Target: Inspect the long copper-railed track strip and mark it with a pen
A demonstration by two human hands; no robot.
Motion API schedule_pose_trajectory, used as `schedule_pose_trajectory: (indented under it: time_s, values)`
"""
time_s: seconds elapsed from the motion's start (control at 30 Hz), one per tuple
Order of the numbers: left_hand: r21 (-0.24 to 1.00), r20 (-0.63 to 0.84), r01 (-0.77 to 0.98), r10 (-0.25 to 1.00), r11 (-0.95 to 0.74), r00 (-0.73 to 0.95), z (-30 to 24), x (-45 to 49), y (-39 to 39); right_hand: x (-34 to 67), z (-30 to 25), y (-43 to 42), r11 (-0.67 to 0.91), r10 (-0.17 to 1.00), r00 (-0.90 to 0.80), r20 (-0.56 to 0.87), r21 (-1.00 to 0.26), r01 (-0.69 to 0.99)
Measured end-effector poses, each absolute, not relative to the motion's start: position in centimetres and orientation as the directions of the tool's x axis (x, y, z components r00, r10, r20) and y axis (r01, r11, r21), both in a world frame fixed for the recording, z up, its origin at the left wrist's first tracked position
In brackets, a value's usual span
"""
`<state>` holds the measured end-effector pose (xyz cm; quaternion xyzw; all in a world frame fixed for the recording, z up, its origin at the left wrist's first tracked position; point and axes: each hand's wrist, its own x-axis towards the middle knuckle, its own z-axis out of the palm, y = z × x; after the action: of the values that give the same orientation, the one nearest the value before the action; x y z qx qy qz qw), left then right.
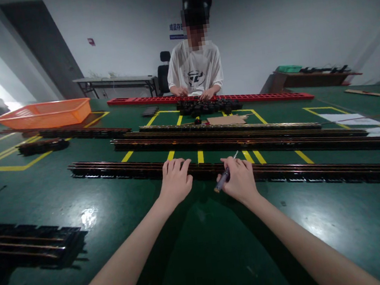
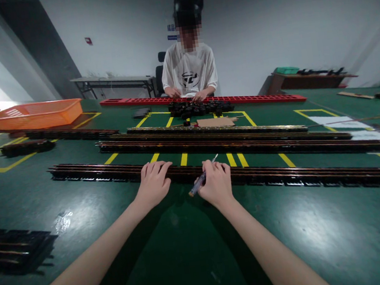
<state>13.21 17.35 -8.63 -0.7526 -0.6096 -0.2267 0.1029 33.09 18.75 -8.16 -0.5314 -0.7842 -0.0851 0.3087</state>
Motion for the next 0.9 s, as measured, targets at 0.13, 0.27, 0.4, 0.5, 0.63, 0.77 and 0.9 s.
schedule_pose_trajectory:
  time_s: [0.13, 0.27, 0.4, 0.5, 0.63, 0.77, 0.9]
  values:
    - [0.120, 0.469, 0.964, 0.870, -0.235, 0.154, -8.75, 13.20, 17.39, 32.81, -8.18, 18.75, 0.362, 0.792, -0.229, 0.566, -0.133, 0.923]
    - [0.120, 0.470, 0.965, 0.870, -0.233, 0.152, -8.86, 13.12, 17.44, 32.71, -8.30, 18.95, 0.336, 0.802, -0.209, 0.560, -0.133, 0.933]
    - [0.127, 0.446, 0.965, 0.882, -0.230, 0.152, -8.65, 13.16, 17.40, 32.64, -8.47, 19.19, 0.342, 0.797, -0.221, 0.562, -0.118, 0.932]
    - [0.132, 0.423, 0.967, 0.895, -0.217, 0.143, -8.46, 13.26, 17.39, 32.52, -8.35, 19.05, 0.325, 0.802, -0.207, 0.561, -0.118, 0.938]
    - [0.139, 0.418, 0.967, 0.898, -0.212, 0.137, -8.44, 13.29, 17.51, 32.46, -7.93, 18.73, 0.308, 0.816, -0.195, 0.544, -0.124, 0.943]
    - [0.146, 0.408, 0.966, 0.902, -0.215, 0.140, -8.41, 13.26, 17.58, 32.58, -7.65, 18.71, 0.331, 0.813, -0.229, 0.536, -0.101, 0.938]
    - [0.147, 0.397, 0.967, 0.908, -0.208, 0.135, -8.29, 13.30, 17.51, 32.63, -7.59, 18.78, 0.315, 0.820, -0.231, 0.523, -0.076, 0.946]
